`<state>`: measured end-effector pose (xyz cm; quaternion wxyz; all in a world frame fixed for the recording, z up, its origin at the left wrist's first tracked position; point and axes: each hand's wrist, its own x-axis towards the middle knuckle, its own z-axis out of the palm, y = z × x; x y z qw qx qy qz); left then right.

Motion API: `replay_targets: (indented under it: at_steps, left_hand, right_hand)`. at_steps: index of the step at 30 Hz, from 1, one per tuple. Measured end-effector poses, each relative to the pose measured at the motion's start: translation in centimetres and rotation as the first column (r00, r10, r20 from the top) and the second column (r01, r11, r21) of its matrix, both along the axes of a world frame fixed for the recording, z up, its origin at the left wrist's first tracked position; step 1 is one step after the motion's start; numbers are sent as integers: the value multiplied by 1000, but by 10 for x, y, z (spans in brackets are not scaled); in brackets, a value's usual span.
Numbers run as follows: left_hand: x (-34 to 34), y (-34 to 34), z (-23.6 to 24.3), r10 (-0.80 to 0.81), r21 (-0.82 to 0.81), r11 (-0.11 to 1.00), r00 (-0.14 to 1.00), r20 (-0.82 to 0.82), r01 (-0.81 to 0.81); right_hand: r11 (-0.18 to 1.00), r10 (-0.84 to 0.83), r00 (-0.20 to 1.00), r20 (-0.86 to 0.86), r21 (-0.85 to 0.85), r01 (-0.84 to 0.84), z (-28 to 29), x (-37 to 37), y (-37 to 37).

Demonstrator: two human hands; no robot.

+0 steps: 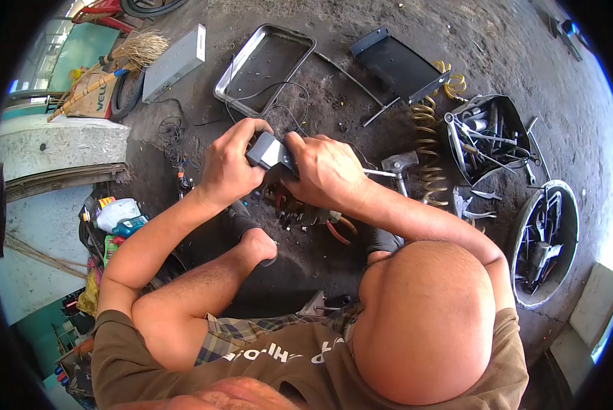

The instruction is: The person sits on the floor and uses a screwdriver to remove screws from a circuit board inside a black plastic housing. They remove the board, inspect it, and then reassemble the device by placing the board back and closing the metal casing.

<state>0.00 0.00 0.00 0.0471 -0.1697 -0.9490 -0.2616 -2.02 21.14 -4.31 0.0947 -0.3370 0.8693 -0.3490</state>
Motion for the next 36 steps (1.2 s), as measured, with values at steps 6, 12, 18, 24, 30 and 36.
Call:
replay_targets:
  at_steps: [6,12,18,24,30,36]
  left_hand:
    - [-7,-6,-5,-52,24,998,995,83,50]
    - [-1,-5,-16,-131,21,991,978,165,129]
    - [-2,-11,-17,-190,84,980,974,126,180]
    - [-8,-10,-11,-216,123,972,965,149,198]
    - [-4,-19,1,-168,175,976,960,224,130]
    - [-13,-50,7,-23,341,933,926,376,-115]
  right_hand:
    - [994,-65,996,58,-90,70,-13,-5,-8]
    - [997,-80,996,-44,13,81,-26,-1,2]
    - [994,-105,994,19,-13,105,-29,2,2]
    - [988,-86,996,1,-126,86,-42,-2,7]
    - [972,-233,972,-12,-32,232,-73,-18,27]
    - [980,-140,984,109,-125,153,-70,-23,53]
